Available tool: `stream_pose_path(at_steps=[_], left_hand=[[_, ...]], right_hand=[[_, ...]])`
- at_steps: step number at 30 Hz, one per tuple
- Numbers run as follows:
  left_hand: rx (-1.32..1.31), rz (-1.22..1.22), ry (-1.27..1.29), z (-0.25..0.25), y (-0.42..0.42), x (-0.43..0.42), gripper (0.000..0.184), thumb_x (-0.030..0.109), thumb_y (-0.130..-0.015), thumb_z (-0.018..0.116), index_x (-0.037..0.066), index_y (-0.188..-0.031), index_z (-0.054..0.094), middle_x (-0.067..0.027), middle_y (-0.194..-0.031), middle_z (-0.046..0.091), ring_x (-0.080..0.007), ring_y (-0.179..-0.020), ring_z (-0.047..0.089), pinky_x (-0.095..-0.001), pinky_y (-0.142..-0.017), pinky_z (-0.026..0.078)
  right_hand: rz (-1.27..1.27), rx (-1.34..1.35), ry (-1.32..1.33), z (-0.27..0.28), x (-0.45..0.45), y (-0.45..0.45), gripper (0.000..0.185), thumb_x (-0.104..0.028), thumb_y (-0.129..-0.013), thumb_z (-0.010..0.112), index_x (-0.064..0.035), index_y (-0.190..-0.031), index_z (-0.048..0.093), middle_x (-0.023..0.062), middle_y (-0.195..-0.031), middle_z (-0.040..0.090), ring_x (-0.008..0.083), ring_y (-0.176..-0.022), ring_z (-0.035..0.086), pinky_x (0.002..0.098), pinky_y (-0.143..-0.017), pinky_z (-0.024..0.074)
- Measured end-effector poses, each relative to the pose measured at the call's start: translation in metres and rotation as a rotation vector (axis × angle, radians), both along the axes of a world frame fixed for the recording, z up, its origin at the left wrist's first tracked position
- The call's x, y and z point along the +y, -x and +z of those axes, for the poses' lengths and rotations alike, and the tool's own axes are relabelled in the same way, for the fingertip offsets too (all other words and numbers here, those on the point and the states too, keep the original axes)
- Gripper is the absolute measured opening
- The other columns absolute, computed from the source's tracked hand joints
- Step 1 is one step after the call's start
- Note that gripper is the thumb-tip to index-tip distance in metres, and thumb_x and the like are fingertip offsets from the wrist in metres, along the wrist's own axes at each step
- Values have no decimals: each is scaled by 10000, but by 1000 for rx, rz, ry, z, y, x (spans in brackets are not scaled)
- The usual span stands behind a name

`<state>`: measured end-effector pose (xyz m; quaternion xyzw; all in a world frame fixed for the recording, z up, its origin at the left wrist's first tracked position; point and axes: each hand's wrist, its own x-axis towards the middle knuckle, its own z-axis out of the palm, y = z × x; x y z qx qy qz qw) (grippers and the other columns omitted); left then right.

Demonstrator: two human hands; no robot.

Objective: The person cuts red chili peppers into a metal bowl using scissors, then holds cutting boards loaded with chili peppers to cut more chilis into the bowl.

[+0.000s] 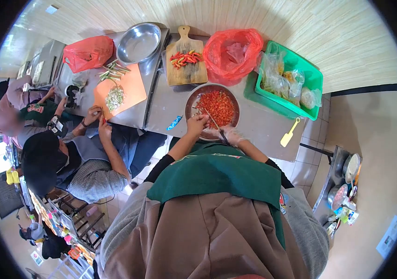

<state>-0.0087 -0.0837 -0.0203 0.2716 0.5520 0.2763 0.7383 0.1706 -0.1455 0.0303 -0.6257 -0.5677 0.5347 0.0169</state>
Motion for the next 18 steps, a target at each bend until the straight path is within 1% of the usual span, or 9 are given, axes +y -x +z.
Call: stream_pose_path(at_steps=[2, 5, 8, 11, 14, 18], left_hand=[[-41, 49, -5, -7, -3, -1, 190, 119, -872, 639, -18, -1004, 630, -55, -850, 654, -119, -715, 620, -219, -638, 533], [-59, 157, 8, -6, -12, -5, 179, 123, -874, 640, -11, -992, 633, -53, -848, 653, -120, -712, 619, -217, -642, 531], [-18, 111, 48, -3, -10, -6, 160, 112, -879, 630, -5, -989, 633, -55, -867, 652, -123, -730, 622, -219, -647, 532], [42, 93, 67, 13, -12, -3, 172, 112, -877, 633, -10, -999, 630, -54, -883, 651, -127, -755, 625, -224, -657, 537], [-56, 172, 77, -10, -7, -2, 199, 125, -865, 652, -17, -1003, 630, -53, -900, 655, -129, -770, 628, -219, -665, 537], [-106, 126, 113, -4, -8, 6, 222, 135, -861, 655, -24, -1013, 625, -61, -926, 659, -137, -779, 633, -225, -694, 541]], right_hand=[[-55, 5, -31, -6, -8, 2, 830, -777, -753, 421, -22, -1025, 632, 272, -1001, 621, 394, -968, 593, 442, -817, 448], [-29, -70, 29, -2, -3, 3, 813, -770, -757, 425, -38, -1053, 621, 278, -1027, 611, 397, -1001, 584, 438, -837, 451], [-23, -79, 65, -4, 3, 3, 815, -769, -759, 423, -42, -1075, 610, 280, -1054, 605, 408, -1027, 573, 444, -868, 445], [-12, -58, -62, -10, 2, 0, 734, -688, -830, 424, -5, -1013, 618, 247, -960, 632, 399, -916, 594, 442, -806, 439], [6, -49, 63, -5, 6, -4, 793, -752, -778, 410, -36, -1054, 612, 282, -1061, 598, 410, -1041, 565, 463, -895, 430], [11, -34, 47, 0, 8, -1, 779, -736, -791, 409, -24, -1049, 595, 278, -1035, 603, 404, -1037, 566, 465, -881, 430]])
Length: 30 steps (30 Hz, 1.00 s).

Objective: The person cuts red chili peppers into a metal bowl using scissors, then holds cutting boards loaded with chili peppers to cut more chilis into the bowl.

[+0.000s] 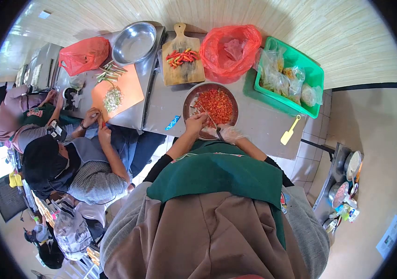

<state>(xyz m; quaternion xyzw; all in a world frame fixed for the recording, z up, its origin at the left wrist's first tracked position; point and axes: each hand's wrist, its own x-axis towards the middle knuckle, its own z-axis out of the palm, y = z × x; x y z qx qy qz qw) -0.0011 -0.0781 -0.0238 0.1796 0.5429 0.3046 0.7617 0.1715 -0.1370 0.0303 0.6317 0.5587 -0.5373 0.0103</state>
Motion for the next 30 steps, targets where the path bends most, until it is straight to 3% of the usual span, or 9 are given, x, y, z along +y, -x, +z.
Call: stream_pose_path(at_steps=[11, 14, 20, 26, 30], left_hand=[[-35, -46, 63, 4, 3, 2, 188, 131, -866, 638, -5, -994, 630, -66, -919, 659, -143, -771, 634, -243, -713, 548], [-75, -45, 59, 2, 5, 1, 184, 131, -865, 642, -6, -987, 629, -63, -905, 657, -140, -780, 636, -237, -717, 549], [-19, -69, 44, 6, 3, 1, 181, 121, -861, 650, -10, -984, 627, -55, -898, 654, -134, -768, 635, -234, -706, 551], [13, -93, 24, 3, 6, 0, 190, 123, -868, 643, -24, -987, 628, -75, -908, 659, -140, -755, 635, -242, -700, 553], [4, -73, -5, 8, 1, 1, 196, 119, -871, 637, -30, -999, 630, -82, -914, 660, -140, -749, 635, -244, -693, 552]], right_hand=[[-22, 49, 70, -15, 5, 1, 755, -717, -821, 376, -35, -1060, 595, 266, -1060, 597, 392, -1044, 567, 448, -882, 419], [-59, 98, -56, 8, 2, -2, 734, -706, -834, 390, -25, -940, 642, 203, -791, 629, 332, -775, 618, 404, -713, 464], [-67, 3, -178, -21, -9, 3, 714, -689, -833, 418, -15, -904, 642, 217, -812, 624, 344, -789, 612, 414, -733, 455], [-21, 62, 8, 8, 4, -3, 716, -682, -841, 389, -17, -959, 626, 250, -911, 624, 378, -912, 594, 428, -840, 429], [-25, -10, -64, -15, -5, 0, 734, -685, -837, 394, -9, -1017, 612, 259, -1001, 616, 384, -968, 585, 425, -866, 427]])
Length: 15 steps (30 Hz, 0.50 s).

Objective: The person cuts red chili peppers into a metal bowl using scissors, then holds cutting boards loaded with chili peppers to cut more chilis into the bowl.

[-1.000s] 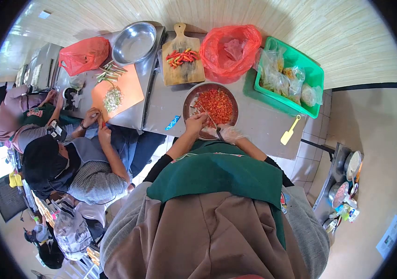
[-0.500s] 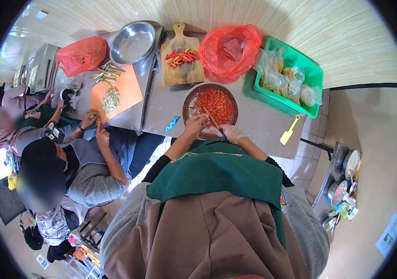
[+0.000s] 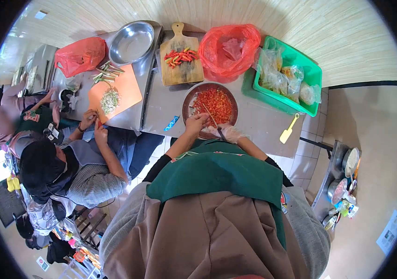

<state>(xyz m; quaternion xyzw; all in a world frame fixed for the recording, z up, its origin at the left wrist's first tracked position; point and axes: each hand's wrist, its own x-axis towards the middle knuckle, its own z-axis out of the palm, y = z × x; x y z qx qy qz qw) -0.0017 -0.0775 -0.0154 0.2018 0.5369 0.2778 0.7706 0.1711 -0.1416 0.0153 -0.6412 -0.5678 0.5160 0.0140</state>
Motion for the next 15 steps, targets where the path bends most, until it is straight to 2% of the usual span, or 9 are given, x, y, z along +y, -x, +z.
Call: stream_pose_path(at_steps=[5, 8, 11, 15], left_hand=[[38, 5, -17, 2, -1, 0, 195, 108, -875, 628, -31, -1013, 626, -83, -921, 657, -151, -765, 640, -243, -694, 553], [-13, 26, -17, -9, -1, -8, 200, 101, -877, 623, -36, -1023, 619, -82, -930, 651, -161, -775, 643, -243, -697, 553], [16, 9, 17, -6, 4, -11, 202, 96, -879, 620, -37, -1031, 614, -81, -938, 647, -162, -763, 640, -242, -693, 553], [-6, 65, 34, -5, 9, -14, 186, 102, -884, 616, -31, -1014, 616, -72, -920, 646, -153, -764, 634, -247, -710, 553]], right_hand=[[39, -62, 101, 16, 8, 3, 738, -686, -837, 398, -15, -1064, 605, 271, -1091, 589, 387, -1017, 575, 431, -880, 423], [25, 18, 29, 0, -1, 0, 728, -689, -827, 417, -27, -1059, 612, 262, -1088, 594, 388, -1020, 573, 431, -879, 425], [57, 2, 91, 0, 2, 2, 690, -656, -819, 466, -40, -1100, 597, 242, -1100, 598, 377, -1020, 575, 420, -874, 431], [61, 59, 23, 2, -3, 0, 790, -742, -790, 407, -51, -1110, 617, 250, -1043, 622, 379, -1045, 573, 432, -921, 405]])
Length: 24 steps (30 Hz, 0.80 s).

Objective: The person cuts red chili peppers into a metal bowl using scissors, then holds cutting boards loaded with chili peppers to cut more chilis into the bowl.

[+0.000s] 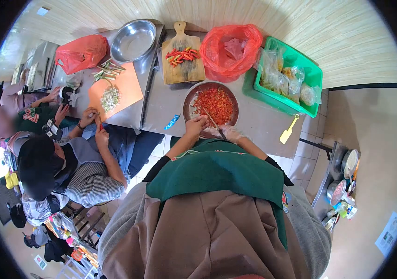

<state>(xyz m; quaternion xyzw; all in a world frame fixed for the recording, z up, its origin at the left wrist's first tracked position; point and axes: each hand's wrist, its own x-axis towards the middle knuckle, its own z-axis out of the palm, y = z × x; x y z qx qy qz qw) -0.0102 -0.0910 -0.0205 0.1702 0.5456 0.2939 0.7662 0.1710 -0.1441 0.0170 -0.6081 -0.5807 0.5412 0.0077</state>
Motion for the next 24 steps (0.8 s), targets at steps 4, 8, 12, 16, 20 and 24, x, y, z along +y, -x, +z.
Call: stream_pose_path(at_steps=[4, 8, 12, 16, 20, 24], left_hand=[[-1, 15, -13, 3, -4, 0, 169, 117, -890, 613, -20, -989, 614, -54, -916, 639, -152, -801, 629, -258, -737, 548], [19, 20, -7, -1, -3, 0, 173, 125, -891, 613, -19, -988, 608, -57, -925, 642, -155, -818, 632, -261, -738, 548], [-6, 75, 10, -2, -4, -6, 177, 134, -883, 628, -15, -978, 613, -53, -886, 638, -148, -774, 627, -255, -708, 551], [23, 90, 23, -1, -6, -5, 198, 145, -872, 646, -20, -977, 615, -53, -852, 634, -141, -715, 619, -254, -669, 559], [61, 64, -10, 0, -7, -4, 216, 157, -871, 649, -23, -986, 614, -53, -846, 630, -143, -724, 619, -251, -666, 557], [5, 46, 14, 1, -3, -6, 169, 168, -869, 654, 13, -929, 620, -39, -850, 627, -128, -746, 609, -233, -685, 539]], right_hand=[[-61, 10, -27, -21, -8, 4, 809, -757, -779, 406, -57, -1130, 610, 252, -1061, 616, 375, -1069, 565, 436, -927, 403], [-70, -128, 81, 5, 5, 13, 607, -607, -811, 518, -77, -1088, 621, 227, -1033, 627, 356, -985, 591, 408, -865, 440], [-42, 24, 16, -29, -7, 4, 695, -678, -810, 445, -81, -1128, 606, 235, -1081, 608, 354, -1052, 569, 427, -897, 424], [-24, 41, -73, -35, -12, 6, 769, -746, -791, 398, -95, -1148, 600, 248, -1101, 598, 371, -1084, 555, 448, -919, 413], [-86, 79, -33, -7, -3, 14, 702, -702, -809, 433, -107, -1137, 608, 241, -1092, 603, 371, -1074, 561, 441, -925, 417], [-16, 1, -3, -47, -11, 7, 702, -697, -812, 434, -111, -1168, 588, 248, -1121, 589, 378, -1086, 552, 436, -937, 412]])
